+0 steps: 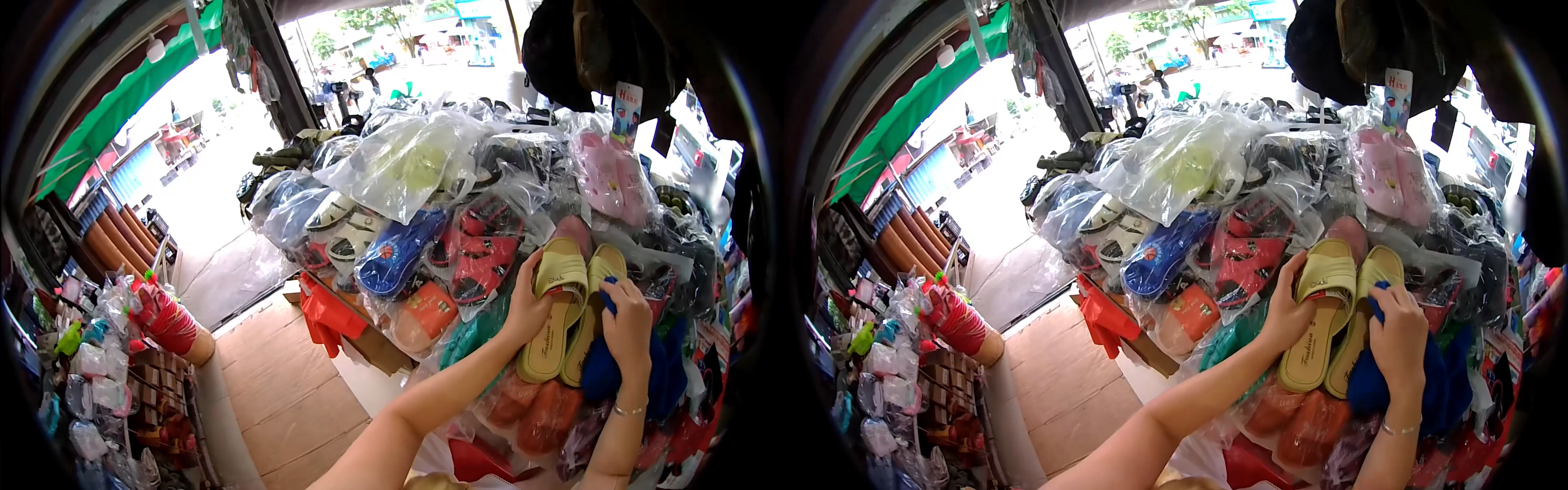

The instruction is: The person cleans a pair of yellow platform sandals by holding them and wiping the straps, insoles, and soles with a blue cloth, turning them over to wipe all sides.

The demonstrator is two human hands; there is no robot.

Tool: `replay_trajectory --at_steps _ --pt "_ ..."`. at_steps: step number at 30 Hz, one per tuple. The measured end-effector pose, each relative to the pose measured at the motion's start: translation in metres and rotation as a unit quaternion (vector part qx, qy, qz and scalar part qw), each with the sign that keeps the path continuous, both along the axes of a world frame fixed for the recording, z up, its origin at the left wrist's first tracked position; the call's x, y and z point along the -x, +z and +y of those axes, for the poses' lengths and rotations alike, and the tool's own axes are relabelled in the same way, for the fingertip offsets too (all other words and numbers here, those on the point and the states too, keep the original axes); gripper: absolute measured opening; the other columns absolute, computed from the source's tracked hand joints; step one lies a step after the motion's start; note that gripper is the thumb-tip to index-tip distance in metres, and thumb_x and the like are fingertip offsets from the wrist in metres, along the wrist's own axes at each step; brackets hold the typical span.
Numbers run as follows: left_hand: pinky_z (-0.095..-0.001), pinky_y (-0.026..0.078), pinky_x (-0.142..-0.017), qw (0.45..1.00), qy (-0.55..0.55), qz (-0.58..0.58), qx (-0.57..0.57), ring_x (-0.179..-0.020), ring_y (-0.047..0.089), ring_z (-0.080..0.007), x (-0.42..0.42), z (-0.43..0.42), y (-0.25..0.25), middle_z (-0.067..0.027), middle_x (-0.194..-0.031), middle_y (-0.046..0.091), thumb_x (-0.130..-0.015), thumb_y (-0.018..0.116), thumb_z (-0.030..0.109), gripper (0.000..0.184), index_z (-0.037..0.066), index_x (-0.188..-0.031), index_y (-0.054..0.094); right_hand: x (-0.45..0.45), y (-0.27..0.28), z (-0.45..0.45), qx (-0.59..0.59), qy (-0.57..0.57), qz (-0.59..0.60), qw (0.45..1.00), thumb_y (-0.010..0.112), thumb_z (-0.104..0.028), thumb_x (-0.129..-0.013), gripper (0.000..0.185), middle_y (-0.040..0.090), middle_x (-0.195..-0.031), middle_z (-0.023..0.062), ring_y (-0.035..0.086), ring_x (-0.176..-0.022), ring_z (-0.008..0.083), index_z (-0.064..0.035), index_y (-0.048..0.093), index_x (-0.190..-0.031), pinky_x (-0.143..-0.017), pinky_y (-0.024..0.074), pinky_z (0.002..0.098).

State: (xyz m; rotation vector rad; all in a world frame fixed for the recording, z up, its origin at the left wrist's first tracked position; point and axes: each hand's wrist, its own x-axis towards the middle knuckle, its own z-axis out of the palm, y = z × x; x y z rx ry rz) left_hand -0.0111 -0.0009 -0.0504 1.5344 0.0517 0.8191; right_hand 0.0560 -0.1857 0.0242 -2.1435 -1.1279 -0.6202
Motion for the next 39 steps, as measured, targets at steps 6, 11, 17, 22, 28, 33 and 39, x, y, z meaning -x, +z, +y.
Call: replay_trajectory --at_steps 6,11,17,22,28,33,39 --pt "-0.0345 0.037 -0.111 0.999 0.023 -0.022 -0.031 -0.134 0.047 -0.0288 -0.002 -0.002 -0.009 -0.0198 -0.14 0.049 -0.076 0.051 -0.014 0.077 0.0 -0.149 0.031 0.018 0.019 0.015 -0.106 -0.029 -0.068 0.992 0.06 0.007 -0.074 0.034 0.065 -0.101 0.0189 0.062 -0.099 0.0387 -0.002 0.069 -0.105 -0.088 0.0488 0.0425" --pt "-0.0342 0.035 -0.112 1.0 0.016 -0.025 -0.008 -0.134 0.046 -0.028 -0.006 0.0 -0.008 -0.02 -0.141 0.048 -0.076 0.05 -0.015 0.077 -0.001 -0.149 0.03 0.031 0.02 0.015 0.007 0.052 0.036 0.998 0.062 0.005 -0.074 0.032 0.066 -0.102 0.0171 0.061 -0.099 0.0384 -0.0031 0.07 -0.103 -0.088 0.0492 0.0442" --pt "-0.0342 0.035 -0.112 1.0 0.008 -0.004 -0.01 -0.134 0.045 -0.0265 -0.001 -0.004 -0.002 -0.0194 -0.142 0.046 -0.077 0.049 -0.014 0.077 -0.001 -0.149 0.028 0.029 0.004 0.036 0.052 0.063 -0.048 0.996 0.067 0.001 -0.07 0.029 0.065 -0.098 0.0124 0.062 -0.096 0.0331 -0.0053 0.071 -0.098 -0.083 0.0508 0.0436" --pt "-0.0348 0.038 -0.11 0.999 0.032 -0.024 -0.037 -0.132 0.047 -0.0268 -0.003 -0.003 -0.005 -0.0186 -0.14 0.048 -0.077 0.05 -0.014 0.077 0.0 -0.149 0.029 0.042 0.026 0.039 -0.02 0.086 -0.067 0.994 0.068 0.0 -0.07 0.03 0.063 -0.101 0.0108 0.06 -0.097 0.0321 -0.0059 0.07 -0.099 -0.079 0.0509 0.0439" --pt "-0.0351 0.037 -0.111 0.999 0.025 -0.015 -0.012 -0.132 0.047 -0.0273 -0.003 0.001 -0.011 -0.0189 -0.142 0.046 -0.078 0.053 -0.013 0.074 -0.002 -0.148 0.03 0.037 -0.004 0.045 0.064 0.058 -0.08 0.993 0.07 -0.003 -0.07 0.031 0.063 -0.098 0.009 0.06 -0.095 0.0297 -0.0057 0.071 -0.101 -0.078 0.0519 0.0405" --pt "-0.036 0.036 -0.112 0.999 0.025 0.01 -0.032 -0.134 0.045 -0.0279 -0.002 -0.004 -0.004 -0.0191 -0.143 0.045 -0.079 0.054 -0.013 0.075 -0.001 -0.149 0.028 0.041 0.025 0.045 -0.052 0.048 -0.131 0.989 0.07 -0.002 -0.068 0.033 0.063 -0.098 0.0078 0.06 -0.093 0.0297 -0.0085 0.071 -0.101 -0.079 0.052 0.0415" --pt "-0.0374 0.033 -0.114 0.999 -0.008 -0.032 -0.029 -0.137 0.041 -0.0272 -0.004 0.001 -0.012 -0.017 -0.146 0.042 -0.083 0.059 -0.011 0.077 0.003 -0.151 0.025 0.036 0.008 0.042 0.028 0.099 -0.065 0.992 0.07 -0.007 -0.069 0.028 0.064 -0.092 0.0058 0.06 -0.092 0.0298 -0.0089 0.071 -0.097 -0.078 0.0515 0.041"
